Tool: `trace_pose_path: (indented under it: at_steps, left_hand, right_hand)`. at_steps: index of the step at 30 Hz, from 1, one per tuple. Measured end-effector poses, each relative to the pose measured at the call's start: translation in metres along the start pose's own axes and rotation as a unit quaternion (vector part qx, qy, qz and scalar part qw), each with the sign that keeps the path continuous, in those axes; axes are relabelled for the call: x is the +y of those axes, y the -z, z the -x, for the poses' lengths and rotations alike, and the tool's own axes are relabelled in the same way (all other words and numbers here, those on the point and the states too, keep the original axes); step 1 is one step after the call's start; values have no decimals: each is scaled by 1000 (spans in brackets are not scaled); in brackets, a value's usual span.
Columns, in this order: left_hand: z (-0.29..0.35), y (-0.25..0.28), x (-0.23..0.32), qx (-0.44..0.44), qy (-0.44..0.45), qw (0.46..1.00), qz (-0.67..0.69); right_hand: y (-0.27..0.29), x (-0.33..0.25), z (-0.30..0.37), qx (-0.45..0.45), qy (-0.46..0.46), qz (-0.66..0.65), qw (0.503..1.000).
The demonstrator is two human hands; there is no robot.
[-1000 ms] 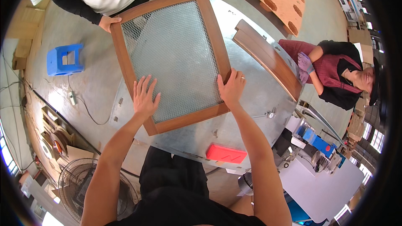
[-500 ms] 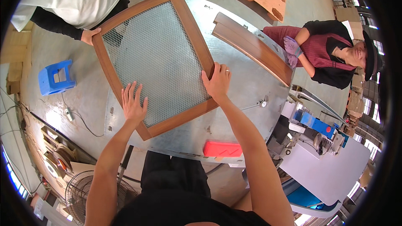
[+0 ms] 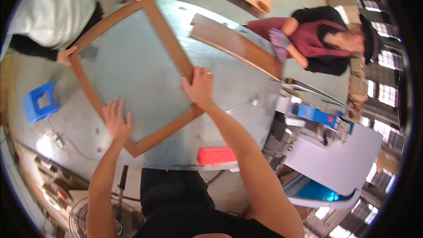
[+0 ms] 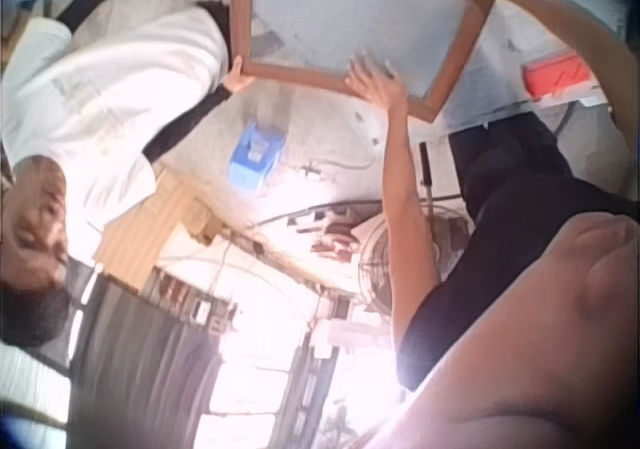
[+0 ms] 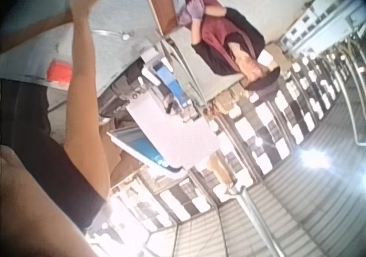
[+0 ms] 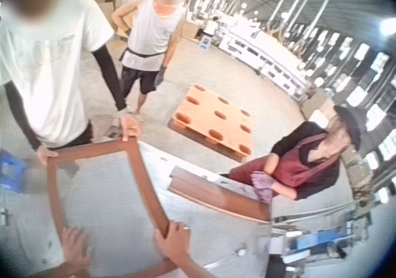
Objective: The person assembles a wooden frame with a mesh screen by hand, fitting wood slats together around the mesh while being assisted by others who hold the components in place.
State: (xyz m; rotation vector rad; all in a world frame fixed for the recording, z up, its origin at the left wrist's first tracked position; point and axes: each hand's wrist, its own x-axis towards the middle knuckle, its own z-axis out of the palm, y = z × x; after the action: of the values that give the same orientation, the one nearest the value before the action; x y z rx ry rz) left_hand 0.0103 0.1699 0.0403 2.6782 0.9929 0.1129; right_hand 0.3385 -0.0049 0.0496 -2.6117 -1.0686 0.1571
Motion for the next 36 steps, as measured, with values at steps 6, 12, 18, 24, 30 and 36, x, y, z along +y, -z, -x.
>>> trace_pose_path:
  at_steps: [6, 12, 18, 24, 30, 36]
  left_hand:
    - [1, -3, 5, 14, -11, 1000, -1]
    - [-1, -8, 2, 23, -12, 1000, 4]
    - [0, -5, 0, 10, -4, 1000, -1]
    - [-1, -1, 4, 6, -3, 1000, 2]
    - [0, -3, 4, 8, -3, 1000, -2]
    - [0, 0, 5, 12, -3, 1000, 7]
  right_hand:
    - [2, 5, 4, 16, 11, 12, 1000]
    - [1, 6, -1, 26, 17, 14, 999]
    - [0, 1, -1, 31, 15, 10, 999]
    - [-2, 6, 1, 41, 24, 26, 999]
    - [-1, 6, -1, 35, 20, 18, 999]
    - [-2, 6, -1, 42, 27, 27, 998]
